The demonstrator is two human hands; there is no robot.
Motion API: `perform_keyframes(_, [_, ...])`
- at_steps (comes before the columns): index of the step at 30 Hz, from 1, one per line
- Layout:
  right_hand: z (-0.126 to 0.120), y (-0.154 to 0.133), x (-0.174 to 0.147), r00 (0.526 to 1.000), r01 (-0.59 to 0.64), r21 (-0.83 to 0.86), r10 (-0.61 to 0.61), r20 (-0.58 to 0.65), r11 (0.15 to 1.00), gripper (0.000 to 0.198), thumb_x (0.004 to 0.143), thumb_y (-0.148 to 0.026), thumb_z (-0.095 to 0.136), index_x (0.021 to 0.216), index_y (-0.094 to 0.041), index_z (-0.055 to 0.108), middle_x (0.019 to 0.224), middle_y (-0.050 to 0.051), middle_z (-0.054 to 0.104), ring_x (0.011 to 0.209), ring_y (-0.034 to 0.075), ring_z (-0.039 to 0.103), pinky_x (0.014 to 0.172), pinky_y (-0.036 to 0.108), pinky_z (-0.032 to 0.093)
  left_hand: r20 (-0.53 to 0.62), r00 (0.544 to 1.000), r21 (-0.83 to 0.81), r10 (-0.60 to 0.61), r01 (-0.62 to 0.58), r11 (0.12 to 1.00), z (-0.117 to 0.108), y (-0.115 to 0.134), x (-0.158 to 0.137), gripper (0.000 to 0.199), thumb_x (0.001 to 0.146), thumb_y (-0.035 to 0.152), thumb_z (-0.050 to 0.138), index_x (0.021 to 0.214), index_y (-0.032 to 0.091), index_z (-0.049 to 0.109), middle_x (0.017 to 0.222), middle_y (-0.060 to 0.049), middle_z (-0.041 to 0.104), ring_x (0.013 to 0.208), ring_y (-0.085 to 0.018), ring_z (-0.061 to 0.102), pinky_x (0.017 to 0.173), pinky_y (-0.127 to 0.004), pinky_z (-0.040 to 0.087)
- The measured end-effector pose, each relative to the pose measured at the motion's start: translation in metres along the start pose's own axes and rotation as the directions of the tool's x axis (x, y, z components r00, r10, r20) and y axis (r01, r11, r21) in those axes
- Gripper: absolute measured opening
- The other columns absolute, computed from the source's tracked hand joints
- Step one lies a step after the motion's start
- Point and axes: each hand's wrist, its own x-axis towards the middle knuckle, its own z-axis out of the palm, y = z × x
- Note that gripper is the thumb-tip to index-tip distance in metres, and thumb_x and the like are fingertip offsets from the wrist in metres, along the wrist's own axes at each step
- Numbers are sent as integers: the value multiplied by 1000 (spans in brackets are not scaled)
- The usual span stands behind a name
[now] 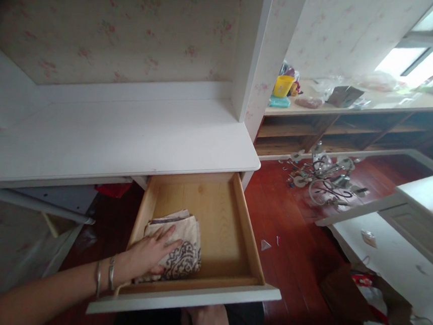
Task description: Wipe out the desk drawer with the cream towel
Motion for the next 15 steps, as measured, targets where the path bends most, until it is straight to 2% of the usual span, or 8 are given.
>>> perform_keyframes(4, [2,0,0,1000,-15,-1,15,-3,1000,29,86,-21,52,104,-29,74,109,2,74,103,27,67,90,35,48,-42,996,-81,78,-81,993,-1,-16,5,94,67,41,81,147,39,32,162,-11,12,142,-39,29,108,-53,38])
perform_keyframes(7, [3,1,0,1000,-18,-13,18,26,1000,29,86,-20,51,102,-29,74,109,2,74,104,27,66,89,35,48,-40,994,-169,105,-110,979,-12,-32,21,89,69,43,79,146,39,36,162,-9,14,143,-40,24,110,-54,34])
perform_keyframes(11, [3,1,0,999,-35,-9,35,19,999,28,87,-20,50,99,-28,75,108,4,74,102,26,67,88,33,48,-22,997,-235,76,-79,969,-34,-62,50,84,73,46,74,147,40,35,162,-5,15,145,-39,21,112,-54,29])
perform_keyframes(15, [5,2,2,997,-53,-13,54,46,998,28,85,-19,51,97,-27,75,107,4,74,100,26,67,85,32,49,-10,999,-249,35,-36,968,-52,-89,81,85,72,43,74,147,38,35,162,-4,16,145,-36,22,115,-51,26])
